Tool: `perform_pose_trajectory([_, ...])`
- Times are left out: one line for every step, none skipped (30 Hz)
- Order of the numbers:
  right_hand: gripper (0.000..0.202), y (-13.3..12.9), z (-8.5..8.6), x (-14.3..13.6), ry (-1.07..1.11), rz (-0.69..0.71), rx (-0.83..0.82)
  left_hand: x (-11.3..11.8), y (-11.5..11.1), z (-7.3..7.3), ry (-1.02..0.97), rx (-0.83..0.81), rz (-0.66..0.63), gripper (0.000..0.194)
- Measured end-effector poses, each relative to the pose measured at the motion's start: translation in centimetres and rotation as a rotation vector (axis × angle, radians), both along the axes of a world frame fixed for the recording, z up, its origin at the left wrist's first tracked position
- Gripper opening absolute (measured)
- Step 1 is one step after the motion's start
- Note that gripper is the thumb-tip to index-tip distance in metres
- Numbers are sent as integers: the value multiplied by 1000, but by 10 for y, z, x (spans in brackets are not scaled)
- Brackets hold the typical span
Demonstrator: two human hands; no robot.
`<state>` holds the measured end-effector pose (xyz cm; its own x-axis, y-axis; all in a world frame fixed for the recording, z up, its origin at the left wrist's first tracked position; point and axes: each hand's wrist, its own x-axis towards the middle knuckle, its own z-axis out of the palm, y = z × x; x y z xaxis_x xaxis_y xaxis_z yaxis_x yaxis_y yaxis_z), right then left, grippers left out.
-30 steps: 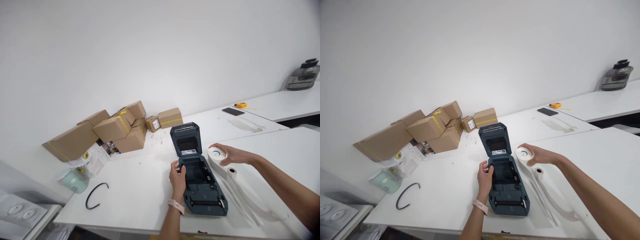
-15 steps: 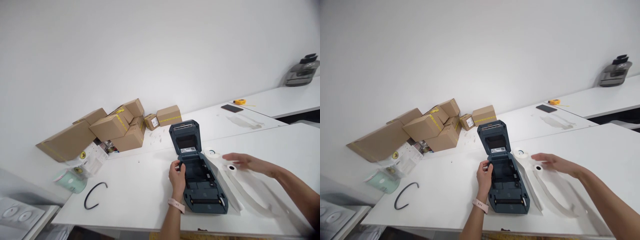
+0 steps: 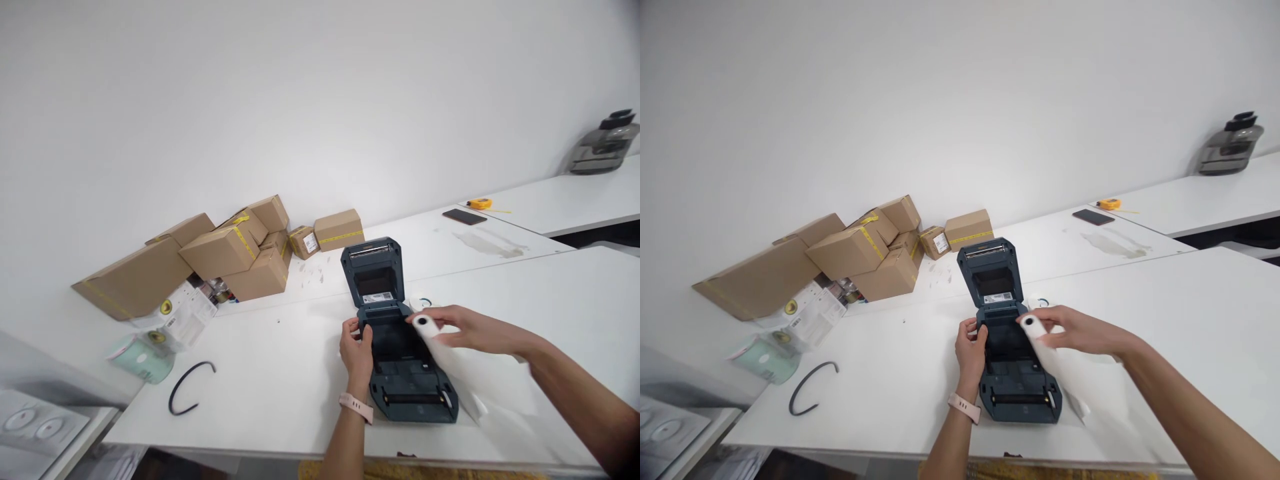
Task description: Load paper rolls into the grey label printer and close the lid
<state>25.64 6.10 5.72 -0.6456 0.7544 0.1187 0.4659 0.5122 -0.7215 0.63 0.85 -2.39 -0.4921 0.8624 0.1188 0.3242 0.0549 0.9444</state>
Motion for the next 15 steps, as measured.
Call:
perform_pose_trajectory([48, 4, 7, -16, -132, 87, 63, 0, 0, -1, 4, 0, 0, 30])
perform_pose_trajectory([42, 7, 10, -33, -265, 150, 122, -1, 0, -2, 9, 1, -2, 30])
perform_pose_trajectory([34, 12, 9, -50, -341, 178, 160, -2, 0, -2, 16, 4, -6, 30])
perform_pose_trajectory([27, 15, 6, -65, -397, 183, 196, -2, 0, -3, 23, 8, -14, 29])
perform_pose_trajectory([21, 19, 0, -78, -441, 187, 221, -3, 0, -4, 31, 14, -24, 28])
perform_pose_trajectory([17, 22, -7, -89, -474, 193, 238, -3, -1, -4, 40, 21, -35, 26])
perform_pose_trajectory([16, 24, -15, -97, -515, 203, 255, -4, -1, -5, 49, 31, -46, 25])
perform_pose_trajectory([15, 26, -24, -104, -558, 212, 271, -4, -1, -5, 59, 42, -57, 23])
perform_pose_trajectory([17, 27, -31, -108, -601, 218, 281, -5, 0, -5, 68, 55, -66, 21])
perform_pose_trajectory([20, 28, -38, -112, -641, 220, 287, -5, 1, -6, 76, 67, -75, 19])
perform_pose_trajectory([24, 29, -44, -115, -675, 217, 289, -5, 2, -6, 84, 81, -84, 17])
perform_pose_trajectory([28, 31, -49, -117, -701, 210, 291, -5, 3, -7, 91, 94, -96, 15])
perform_pose_trajectory([31, 32, -53, -119, -718, 202, 293, -5, 4, -8, 97, 106, -108, 14])
perform_pose_trajectory([34, 34, -56, -120, -730, 194, 295, -5, 5, -9, 101, 115, -119, 14])
perform_pose_trajectory([36, 36, -59, -122, -737, 189, 298, -5, 6, -10, 104, 123, -128, 13])
